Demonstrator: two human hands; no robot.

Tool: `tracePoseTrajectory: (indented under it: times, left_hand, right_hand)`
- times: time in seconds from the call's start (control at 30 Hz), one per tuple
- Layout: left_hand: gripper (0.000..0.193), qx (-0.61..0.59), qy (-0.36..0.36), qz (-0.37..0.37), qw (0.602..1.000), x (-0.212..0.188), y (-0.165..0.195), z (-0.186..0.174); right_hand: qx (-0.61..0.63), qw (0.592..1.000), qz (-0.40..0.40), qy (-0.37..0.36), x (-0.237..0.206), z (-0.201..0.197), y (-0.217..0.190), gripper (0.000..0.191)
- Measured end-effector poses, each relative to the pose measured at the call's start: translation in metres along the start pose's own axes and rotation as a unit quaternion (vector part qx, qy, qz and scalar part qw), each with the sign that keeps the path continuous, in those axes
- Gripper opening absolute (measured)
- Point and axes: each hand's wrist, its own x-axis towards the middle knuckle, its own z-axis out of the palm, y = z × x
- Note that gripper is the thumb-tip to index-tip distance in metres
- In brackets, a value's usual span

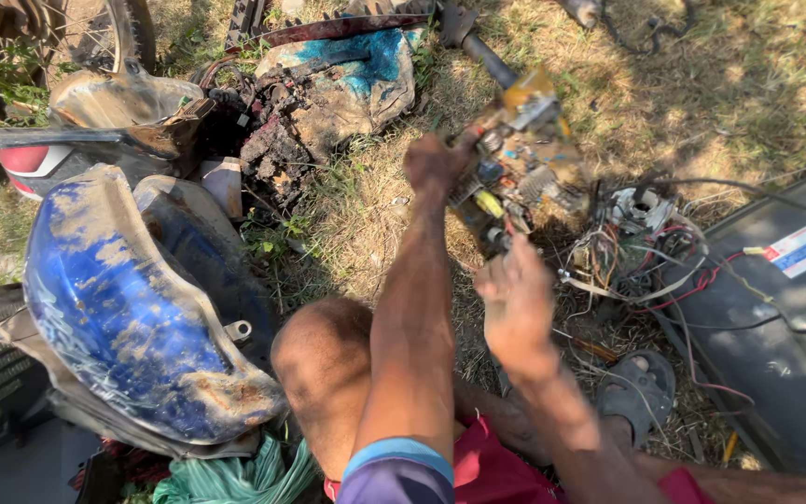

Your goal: The person sits on the ground and uses a screwdriver to manipulate components on a yellow circuit board and a transformer. They adjust wires and inspect the parts while another person sits nearby.

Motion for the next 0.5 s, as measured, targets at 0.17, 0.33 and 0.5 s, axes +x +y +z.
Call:
tracePoseTrajectory:
  times: [0.17,0.33,0.5]
  left_hand:
    - [0.059,-0.053,0.02,-0.039,0.998,-0.003,-0.025,0.024]
    - [0.048,0.03,-0.061,-0.035,0.997,-0.008,-0.015,0.023]
    - [0.064,0.076,0.15,0.079,0.983,-0.03,-0.01,0.009]
  right_hand:
    - [-0.266,0.959,-0.091,0.022,-0.009,-0.091,-0.027,0.046]
    - [-0.376,0.921,-0.1,0.011,0.008,-0.124,-0.055,0.036]
    - [-0.376,0.908,-0.157,0.093,0.011,-0.139,-0.115,0.03]
